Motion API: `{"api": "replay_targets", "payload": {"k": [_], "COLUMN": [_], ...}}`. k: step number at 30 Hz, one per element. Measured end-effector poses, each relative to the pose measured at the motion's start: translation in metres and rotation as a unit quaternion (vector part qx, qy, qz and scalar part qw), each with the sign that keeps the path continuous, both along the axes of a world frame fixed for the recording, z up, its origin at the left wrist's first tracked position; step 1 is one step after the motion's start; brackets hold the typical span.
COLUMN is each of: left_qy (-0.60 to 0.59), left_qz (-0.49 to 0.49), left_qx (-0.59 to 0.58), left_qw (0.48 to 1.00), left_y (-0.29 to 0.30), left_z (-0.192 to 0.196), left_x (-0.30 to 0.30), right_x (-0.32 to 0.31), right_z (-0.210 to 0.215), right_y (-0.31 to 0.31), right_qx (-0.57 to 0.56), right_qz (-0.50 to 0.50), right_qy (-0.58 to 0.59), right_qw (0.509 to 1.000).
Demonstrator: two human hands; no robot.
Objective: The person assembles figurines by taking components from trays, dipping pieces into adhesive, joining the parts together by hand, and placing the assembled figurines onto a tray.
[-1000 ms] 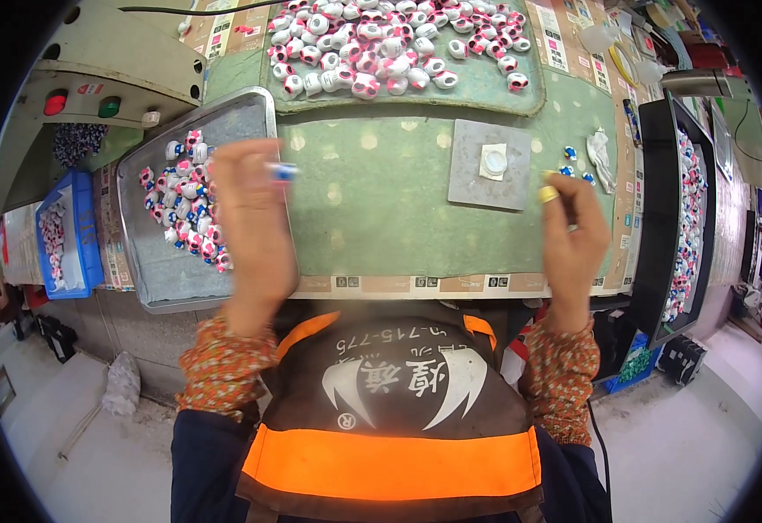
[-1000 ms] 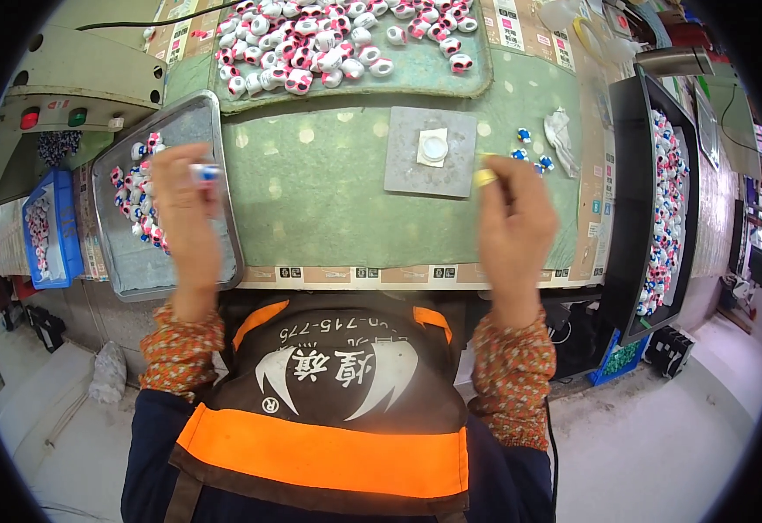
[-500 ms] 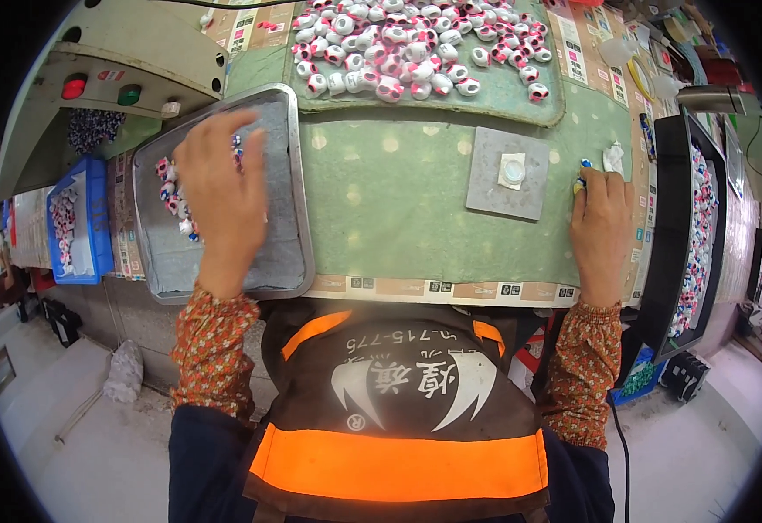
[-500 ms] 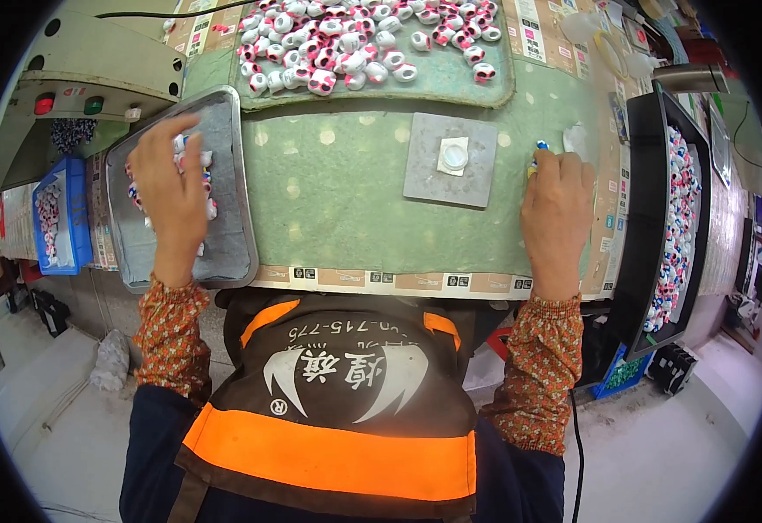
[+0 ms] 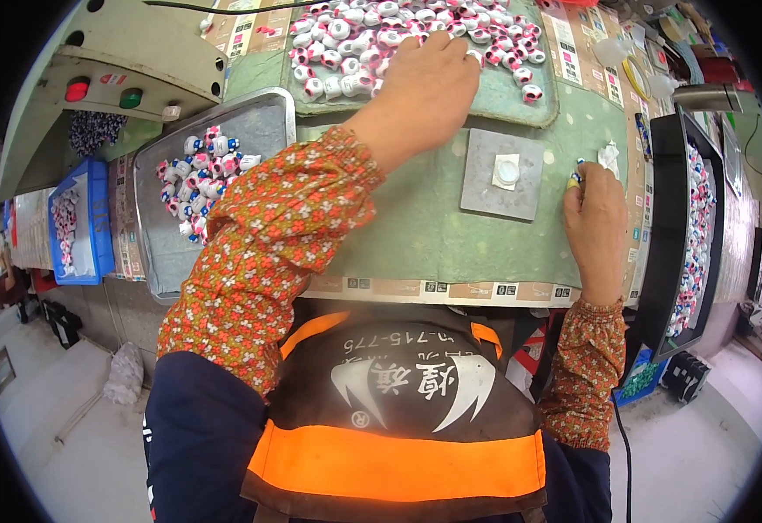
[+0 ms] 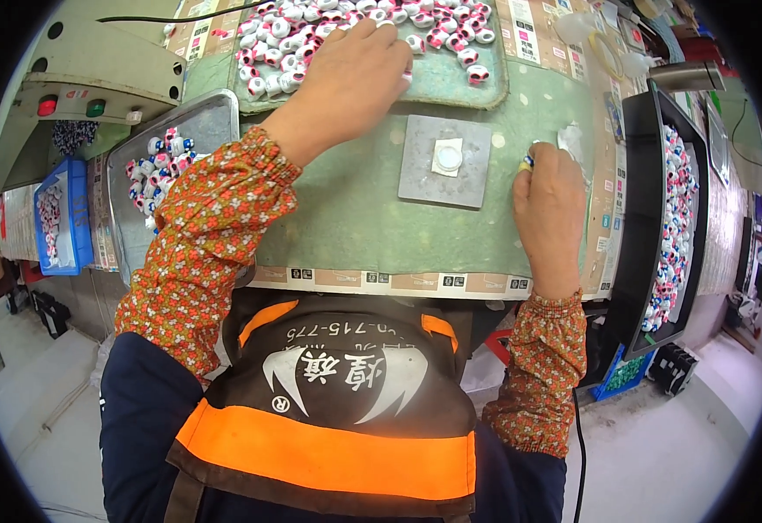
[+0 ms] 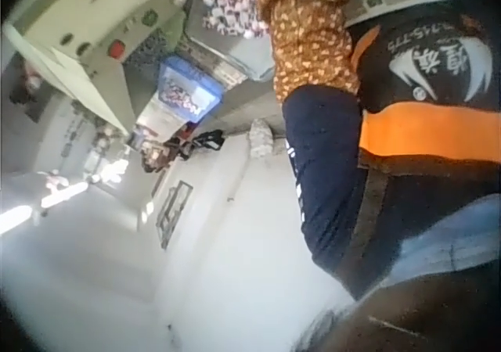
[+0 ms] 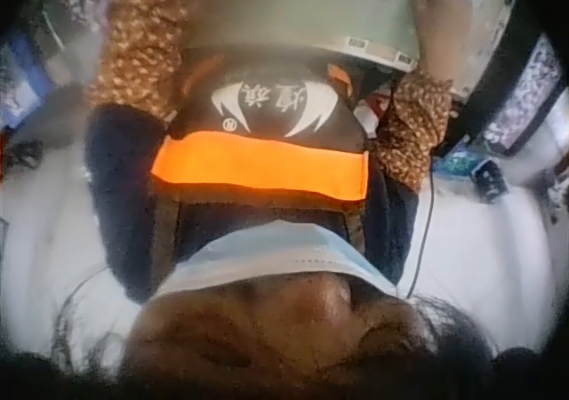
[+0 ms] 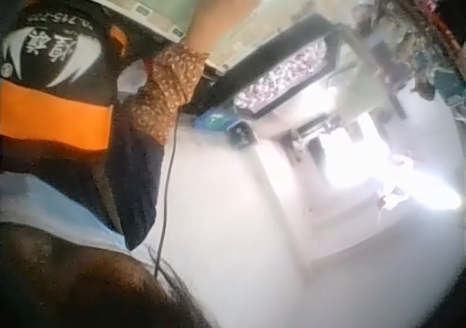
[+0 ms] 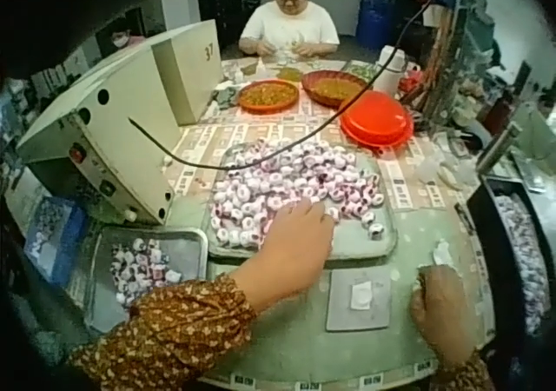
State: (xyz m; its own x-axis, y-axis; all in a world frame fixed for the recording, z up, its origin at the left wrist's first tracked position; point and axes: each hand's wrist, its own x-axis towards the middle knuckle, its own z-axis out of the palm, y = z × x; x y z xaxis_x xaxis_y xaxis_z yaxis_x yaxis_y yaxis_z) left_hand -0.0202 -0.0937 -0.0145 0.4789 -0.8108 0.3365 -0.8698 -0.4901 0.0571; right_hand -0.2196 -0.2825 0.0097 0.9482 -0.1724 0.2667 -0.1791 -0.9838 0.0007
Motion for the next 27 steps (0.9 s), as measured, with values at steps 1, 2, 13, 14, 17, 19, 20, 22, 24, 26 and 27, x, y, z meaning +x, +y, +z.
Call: {"api": "replay_targets", "payload": {"k": [1, 2, 13, 14, 17, 19, 20, 22, 24, 26, 27], "left_qy": [0.010, 0.010, 0.502, 0.501, 0.712, 0.748, 0.783, 0.770, 0.740, 0.778, 0.811], "left_qz": [0.001, 0.003, 0.007, 0.013, -0.030, -0.019, -0.010, -0.002, 0.067, 0.079, 0.088], "left_qx": [-0.018, -0.015, -0.300, -0.302, -0.381, -0.363, -0.341, -0.384, -0.385, -0.394, -0.398], "left_qw": [1.000, 1.000, 0.811, 0.811, 0.589, 0.555, 0.520, 0.509, 0.547, 0.484, 0.419], "left_y": [0.002, 0.003, 0.037, 0.044, 0.061, 0.075, 0.080, 0.080, 0.082, 0.083, 0.083], "left_z": [-0.004, -0.008, 0.026, 0.028, 0.039, 0.036, 0.034, 0.018, 0.014, 0.009, 0.007], "left_x": [0.001, 0.002, -0.036, -0.043, -0.070, -0.080, -0.085, -0.104, -0.116, -0.124, -0.127], "right_x": [0.003, 0.004, 0.017, 0.019, 0.021, 0.023, 0.023, 0.024, 0.025, 0.024, 0.023], "right_z": [0.007, 0.010, 0.005, 0.005, 0.004, 0.003, 0.002, 0.000, 0.000, 0.000, 0.003], "right_y": [0.006, 0.009, 0.041, 0.043, 0.048, 0.048, 0.048, 0.050, 0.050, 0.049, 0.051], "right_qx": [0.148, 0.292, 0.436, 0.405, 0.376, 0.348, 0.320, 0.301, 0.283, 0.290, 0.291], "right_qz": [-0.044, -0.086, 0.006, 0.022, 0.040, 0.050, 0.058, 0.072, 0.083, 0.078, 0.079], "right_qy": [-0.001, -0.001, 0.021, 0.022, 0.000, 0.005, 0.006, 0.005, 0.003, -0.003, -0.003], "right_qw": [0.988, 0.953, 0.900, 0.914, 0.926, 0.936, 0.945, 0.951, 0.956, 0.954, 0.954]}}
